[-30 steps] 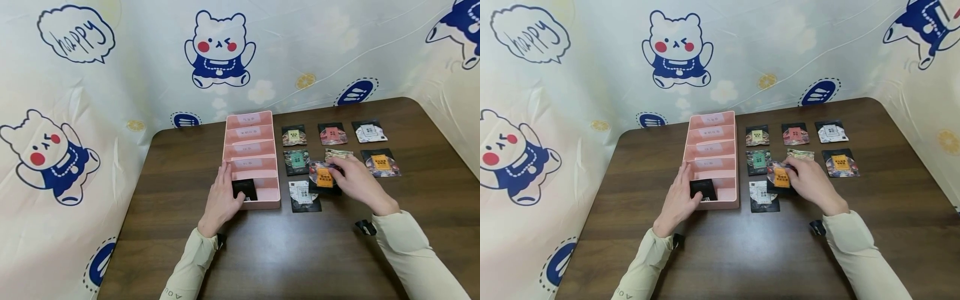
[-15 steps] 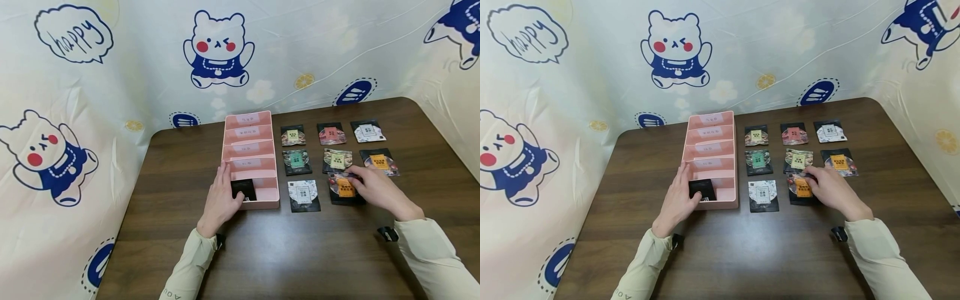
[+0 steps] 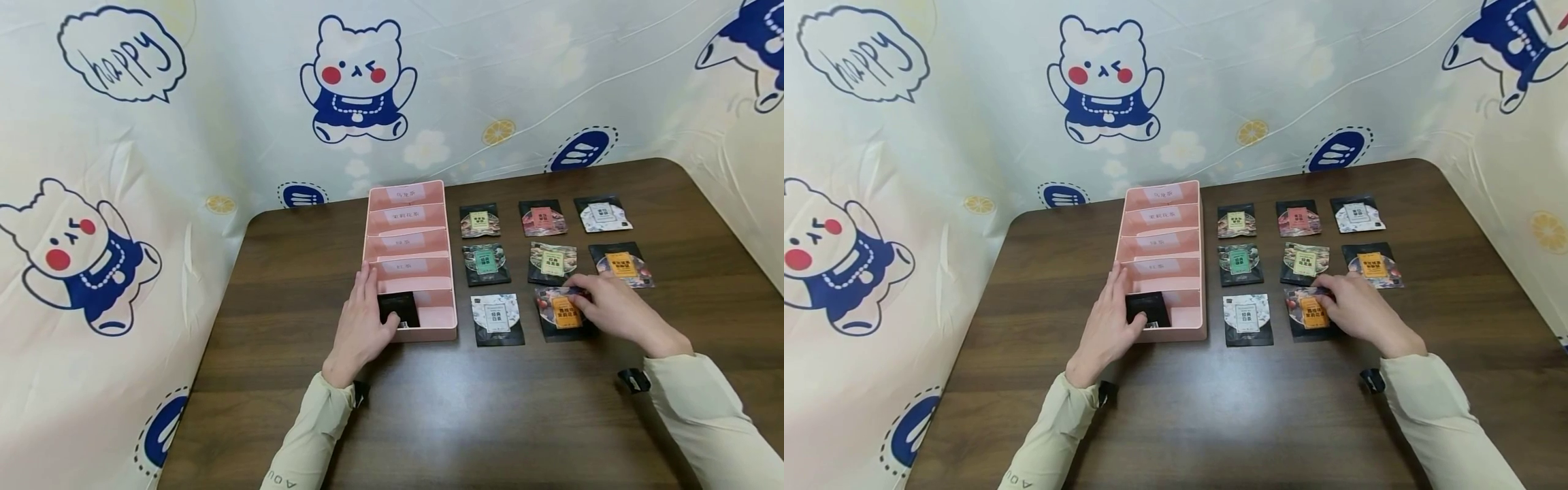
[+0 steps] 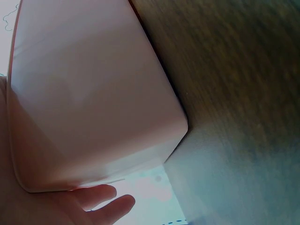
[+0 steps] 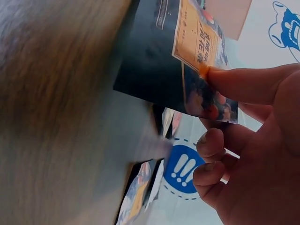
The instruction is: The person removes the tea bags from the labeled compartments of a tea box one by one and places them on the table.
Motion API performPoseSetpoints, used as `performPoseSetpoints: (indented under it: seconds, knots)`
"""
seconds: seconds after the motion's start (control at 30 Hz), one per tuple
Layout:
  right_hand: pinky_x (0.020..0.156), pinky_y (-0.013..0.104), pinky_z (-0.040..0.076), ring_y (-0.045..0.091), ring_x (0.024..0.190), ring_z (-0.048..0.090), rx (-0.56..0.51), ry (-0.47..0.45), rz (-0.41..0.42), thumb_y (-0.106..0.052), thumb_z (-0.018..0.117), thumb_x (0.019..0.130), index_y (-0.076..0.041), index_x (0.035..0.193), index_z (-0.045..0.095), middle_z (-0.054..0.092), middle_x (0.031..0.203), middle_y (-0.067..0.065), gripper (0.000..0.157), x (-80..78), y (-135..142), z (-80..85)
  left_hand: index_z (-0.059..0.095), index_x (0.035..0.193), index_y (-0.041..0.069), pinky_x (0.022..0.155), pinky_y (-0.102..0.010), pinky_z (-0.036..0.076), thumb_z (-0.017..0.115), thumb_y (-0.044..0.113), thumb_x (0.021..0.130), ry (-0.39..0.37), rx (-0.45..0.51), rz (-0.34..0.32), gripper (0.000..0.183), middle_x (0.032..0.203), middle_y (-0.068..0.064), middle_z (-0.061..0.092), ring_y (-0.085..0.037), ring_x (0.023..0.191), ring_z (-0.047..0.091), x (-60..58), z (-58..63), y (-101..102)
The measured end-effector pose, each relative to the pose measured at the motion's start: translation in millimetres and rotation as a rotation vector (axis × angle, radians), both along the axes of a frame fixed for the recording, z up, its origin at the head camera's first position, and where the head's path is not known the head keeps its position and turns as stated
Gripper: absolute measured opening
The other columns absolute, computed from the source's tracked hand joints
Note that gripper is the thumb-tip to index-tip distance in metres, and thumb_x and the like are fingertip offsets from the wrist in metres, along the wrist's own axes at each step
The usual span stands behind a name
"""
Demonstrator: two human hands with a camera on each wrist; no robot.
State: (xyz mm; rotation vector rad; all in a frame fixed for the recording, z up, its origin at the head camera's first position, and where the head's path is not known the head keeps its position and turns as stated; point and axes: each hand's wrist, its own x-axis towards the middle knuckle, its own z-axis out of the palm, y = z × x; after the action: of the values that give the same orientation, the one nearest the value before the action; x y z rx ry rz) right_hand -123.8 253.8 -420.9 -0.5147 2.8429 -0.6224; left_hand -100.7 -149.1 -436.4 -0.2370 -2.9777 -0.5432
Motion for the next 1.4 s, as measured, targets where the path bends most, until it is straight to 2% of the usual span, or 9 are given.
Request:
performPoseSetpoints:
  seconds: [0.17,0.3,0.4,0.6,0.77,0.9,1.07,1.23,1.4]
  knots:
    - [0.061,0.034,0.039,0.018,0.069,0.05,0.018,0.028,0.018,-0.01,0.057,0.084,-0.003,0.102,0.063,0.066,0.09,0.011,0.02,-1.7,0.0,-4.5,0.019,0.142,0.006,0.095,-0.049,0.035,0.051,0.032,0.075,-0.003,-0.003,0.003,0.079,0.152,-0.006,0.008,-0.024,0.137,0.016,-0.1,-0.4,0.1]
    - [0.07,0.046,0.04,0.026,0.08,0.055,0.045,0.04,0.003,-0.011,0.058,0.083,-0.002,0.102,0.062,0.066,0.095,0.016,0.021,-1.5,-0.8,-7.1,0.019,0.142,0.006,0.095,-0.049,0.035,0.052,0.032,0.074,0.002,-0.006,0.004,0.08,0.151,-0.007,0.009,-0.025,0.137,0.017,-0.7,-1.1,-0.1]
    - [0.074,0.05,0.039,0.03,0.086,0.055,0.061,0.035,-0.011,-0.012,0.057,0.084,-0.001,0.103,0.062,0.065,0.097,0.018,0.022,-1.3,-1.1,-8.7,0.019,0.142,0.006,0.095,-0.049,0.036,0.052,0.032,0.073,0.004,-0.007,0.002,0.08,0.151,-0.007,0.009,-0.025,0.137,0.017,-1.0,-1.3,-0.1]
    - [0.074,0.05,0.04,0.029,0.085,0.055,0.074,0.045,-0.014,-0.013,0.059,0.083,-0.001,0.102,0.062,0.064,0.097,0.019,0.023,-1.5,-0.3,-10.3,0.019,0.142,0.006,0.095,-0.049,0.036,0.052,0.032,0.074,0.006,-0.003,0.001,0.08,0.151,-0.007,0.009,-0.024,0.137,0.017,-1.5,-1.6,0.0]
    - [0.077,0.05,0.036,0.032,0.092,0.047,0.086,0.029,-0.045,-0.017,0.062,0.081,-0.003,0.103,0.062,0.058,0.102,0.02,0.026,1.0,0.1,-9.5,0.019,0.142,0.005,0.095,-0.049,0.036,0.052,0.032,0.074,0.003,0.0,0.0,0.08,0.151,-0.007,0.008,-0.024,0.137,0.017,-1.0,-1.1,0.0]
    - [0.073,0.047,0.035,0.031,0.091,0.04,0.097,0.016,-0.085,-0.019,0.063,0.081,-0.005,0.104,0.062,0.053,0.104,0.02,0.028,2.6,-0.5,-9.0,0.019,0.142,0.005,0.095,-0.049,0.035,0.052,0.032,0.074,0.002,0.002,0.0,0.08,0.152,-0.006,0.008,-0.025,0.137,0.018,-0.7,-0.8,0.0]
    - [0.073,0.047,0.035,0.032,0.091,0.04,0.098,0.022,-0.092,-0.02,0.063,0.081,-0.005,0.104,0.062,0.053,0.105,0.02,0.028,2.6,-1.8,-8.7,0.019,0.142,0.006,0.095,-0.049,0.035,0.053,0.032,0.074,0.002,0.004,0.003,0.08,0.152,-0.006,0.008,-0.024,0.137,0.018,-0.6,-0.8,0.0]
    - [0.076,0.049,0.034,0.033,0.093,0.041,0.094,0.064,-0.08,-0.019,0.064,0.081,-0.005,0.102,0.063,0.054,0.106,0.021,0.025,1.5,-4.2,-8.0,0.02,0.142,0.006,0.096,-0.048,0.035,0.053,0.034,0.075,0.009,-0.006,0.0,0.079,0.152,-0.006,0.008,-0.024,0.137,0.018,-0.4,-0.6,-0.3]
    - [0.074,0.045,0.034,0.03,0.089,0.044,0.087,0.127,-0.074,-0.018,0.064,0.081,-0.005,0.101,0.063,0.058,0.103,0.017,0.024,-0.3,-12.3,-5.8,0.019,0.142,0.007,0.097,-0.049,0.034,0.052,0.042,0.078,0.005,-0.009,-0.003,0.08,0.152,-0.006,0.008,-0.025,0.136,0.019,0.0,0.7,-0.2]
